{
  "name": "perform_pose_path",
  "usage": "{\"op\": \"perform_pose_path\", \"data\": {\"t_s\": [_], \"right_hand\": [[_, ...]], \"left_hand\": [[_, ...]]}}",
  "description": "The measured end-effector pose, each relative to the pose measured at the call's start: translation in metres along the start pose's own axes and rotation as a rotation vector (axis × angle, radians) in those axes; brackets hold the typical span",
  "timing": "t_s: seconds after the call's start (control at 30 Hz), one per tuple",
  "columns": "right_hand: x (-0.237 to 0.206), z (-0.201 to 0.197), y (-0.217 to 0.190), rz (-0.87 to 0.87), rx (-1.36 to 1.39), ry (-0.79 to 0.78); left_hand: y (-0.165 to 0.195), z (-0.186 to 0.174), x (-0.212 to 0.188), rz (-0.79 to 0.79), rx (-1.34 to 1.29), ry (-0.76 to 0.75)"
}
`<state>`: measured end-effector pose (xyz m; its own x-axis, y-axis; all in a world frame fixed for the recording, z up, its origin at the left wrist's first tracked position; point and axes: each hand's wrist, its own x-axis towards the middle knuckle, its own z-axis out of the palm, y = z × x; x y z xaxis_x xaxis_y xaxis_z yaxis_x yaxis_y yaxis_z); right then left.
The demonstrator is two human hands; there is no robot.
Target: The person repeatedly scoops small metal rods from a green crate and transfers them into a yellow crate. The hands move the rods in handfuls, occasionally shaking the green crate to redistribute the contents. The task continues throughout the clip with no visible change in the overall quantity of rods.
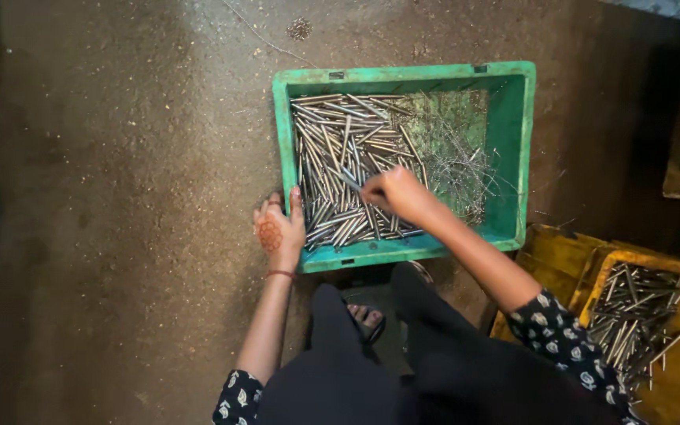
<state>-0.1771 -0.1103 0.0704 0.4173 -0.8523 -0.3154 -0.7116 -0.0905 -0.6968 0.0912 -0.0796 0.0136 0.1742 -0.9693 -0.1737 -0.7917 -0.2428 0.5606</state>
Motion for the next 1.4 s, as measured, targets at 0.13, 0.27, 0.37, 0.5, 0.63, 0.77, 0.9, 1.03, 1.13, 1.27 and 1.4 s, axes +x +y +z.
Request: {"op": "perform_pose_path", "data": {"t_s": [0.13,0.27,0.37,0.5,0.63,0.77,0.9,1.03,1.13,1.27,1.4], "right_hand": [[-0.034,-0.012,-0.018,-0.02,0.013,-0.019],[-0.068,-0.068,-0.006,0.099,-0.032,0.371],[-0.081,-0.097,0.01,0.474,-0.364,0.266],[-0.067,-0.093,0.016,0.465,-0.796,0.262],[-0.003,-0.058,0.01,0.134,-0.5,0.251],[0.062,-0.016,0.019,-0.035,-0.293,0.393],[0.078,0.025,0.04,0.054,-0.448,0.488],[0.066,0.038,0.047,0.08,-0.433,0.395],[0.057,0.024,0.045,0.236,-0.424,0.184],[0.047,-0.02,0.03,0.21,-0.317,0.108],[0.047,-0.063,0.022,0.328,-0.142,-0.117]], "left_hand": [[0.002,-0.002,-0.002,0.043,-0.039,0.062],[0.001,0.001,-0.003,-0.008,-0.008,0.013],[0.0,0.003,-0.003,0.011,-0.034,0.028],[-0.001,0.001,-0.004,0.049,-0.043,0.06],[0.002,-0.002,-0.004,-0.008,-0.001,-0.001],[0.005,-0.006,-0.004,0.022,-0.007,0.024],[0.005,-0.009,-0.004,0.04,-0.015,0.023],[0.007,-0.011,-0.004,-0.005,-0.002,-0.024],[0.006,-0.011,-0.003,0.043,-0.021,0.021],[0.003,-0.009,-0.003,0.034,0.0,0.032],[0.001,-0.006,-0.004,0.053,0.0,0.053]]}}
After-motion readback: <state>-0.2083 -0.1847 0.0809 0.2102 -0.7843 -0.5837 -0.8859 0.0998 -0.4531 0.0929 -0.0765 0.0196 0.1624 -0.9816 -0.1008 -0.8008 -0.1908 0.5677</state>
